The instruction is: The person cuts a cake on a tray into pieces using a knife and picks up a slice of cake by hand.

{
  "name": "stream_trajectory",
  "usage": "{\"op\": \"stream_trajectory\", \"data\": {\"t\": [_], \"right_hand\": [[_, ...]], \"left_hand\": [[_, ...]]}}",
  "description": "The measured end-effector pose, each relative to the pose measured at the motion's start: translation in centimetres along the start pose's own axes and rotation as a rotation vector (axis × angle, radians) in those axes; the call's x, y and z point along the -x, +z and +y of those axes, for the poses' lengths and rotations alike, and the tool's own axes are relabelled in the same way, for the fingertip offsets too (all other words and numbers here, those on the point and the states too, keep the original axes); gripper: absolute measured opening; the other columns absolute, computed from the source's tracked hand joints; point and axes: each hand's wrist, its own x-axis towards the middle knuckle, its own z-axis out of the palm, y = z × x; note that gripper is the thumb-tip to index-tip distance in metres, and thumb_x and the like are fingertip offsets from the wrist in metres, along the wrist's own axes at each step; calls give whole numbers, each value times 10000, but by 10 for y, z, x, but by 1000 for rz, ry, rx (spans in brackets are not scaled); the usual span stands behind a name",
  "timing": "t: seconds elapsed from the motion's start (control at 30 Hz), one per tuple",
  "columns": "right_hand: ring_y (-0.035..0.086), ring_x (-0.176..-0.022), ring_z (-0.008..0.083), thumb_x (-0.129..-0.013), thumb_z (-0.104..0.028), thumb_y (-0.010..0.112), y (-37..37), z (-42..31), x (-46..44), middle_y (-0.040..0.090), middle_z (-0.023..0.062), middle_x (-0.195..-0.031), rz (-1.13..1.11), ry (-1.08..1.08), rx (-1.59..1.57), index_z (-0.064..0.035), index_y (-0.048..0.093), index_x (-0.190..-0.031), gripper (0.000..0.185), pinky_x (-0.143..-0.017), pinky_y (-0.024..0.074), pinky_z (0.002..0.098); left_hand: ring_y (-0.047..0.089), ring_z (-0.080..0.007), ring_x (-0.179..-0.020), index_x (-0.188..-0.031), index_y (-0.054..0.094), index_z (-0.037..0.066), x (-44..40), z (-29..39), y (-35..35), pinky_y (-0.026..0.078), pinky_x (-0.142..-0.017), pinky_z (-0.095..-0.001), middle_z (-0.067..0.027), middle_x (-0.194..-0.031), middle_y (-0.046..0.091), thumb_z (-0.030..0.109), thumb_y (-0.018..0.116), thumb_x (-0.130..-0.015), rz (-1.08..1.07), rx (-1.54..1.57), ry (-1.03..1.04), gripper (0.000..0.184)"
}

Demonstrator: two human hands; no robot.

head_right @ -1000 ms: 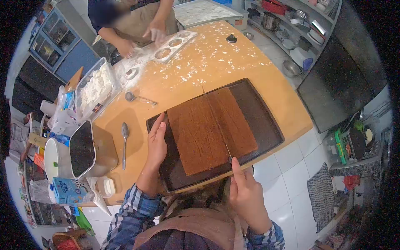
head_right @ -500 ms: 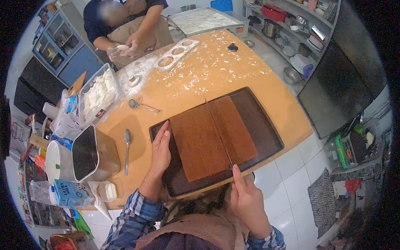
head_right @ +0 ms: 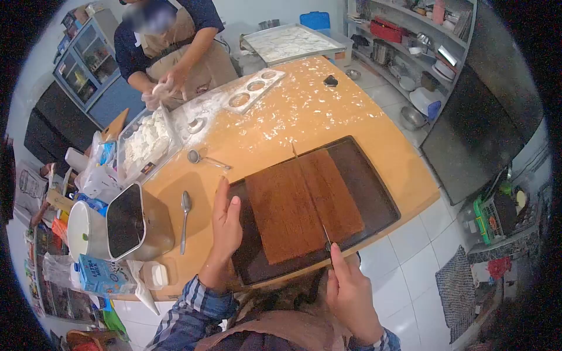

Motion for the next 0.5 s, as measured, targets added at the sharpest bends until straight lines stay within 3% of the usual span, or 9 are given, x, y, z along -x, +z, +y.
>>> {"op": "stream_trajectory", "data": {"t": [0.13,0.23,0.33,0.43,0.47,0.5], "right_hand": [[576,-641,407,-831,-21,574,-7,-7,4,558,237,-784,-13,27,19,-15,438,-1346,533,-550,477,460],[576,-640,398,-825,-14,581,-12,-8,8,569,230,-792,13,27,18,-7,437,-1340,534,-563,476,458],[576,-643,383,-816,5,587,-16,-8,12,572,212,-773,32,49,-3,-2,438,-1334,539,-574,472,445],[576,-648,371,-809,22,588,-20,-10,13,564,196,-738,29,92,-28,3,439,-1328,541,-579,465,434],[576,-649,368,-808,26,587,-19,-9,14,561,193,-728,32,86,-21,6,439,-1326,539,-578,463,431],[576,-650,366,-808,29,587,-19,-7,14,558,190,-719,35,80,-15,8,440,-1325,538,-577,461,429]], "left_hand": [[294,-315,-1384,-1399,319,-82,18,39,-26,226,-1127,-384,-245,-1501,253,118,487,-936,-28,-42,59,531],[410,-337,-1316,-1302,468,-88,50,92,-46,265,-1108,-419,-257,-1418,400,96,511,-907,-71,-21,69,438],[568,-362,-1153,-1092,627,-95,76,99,-77,365,-1039,-432,-256,-1190,602,62,522,-883,-107,-226,128,282],[649,-365,-997,-920,678,-97,84,102,-85,437,-962,-422,-229,-969,686,44,524,-874,84,-152,-1,214],[656,-322,-954,-894,689,-95,86,96,-89,480,-894,-403,-242,-958,684,160,556,-899,126,-169,-42,288],[660,-316,-942,-892,690,-94,88,91,-93,489,-878,-395,-242,-954,685,155,560,-898,122,-166,-63,281]]}}
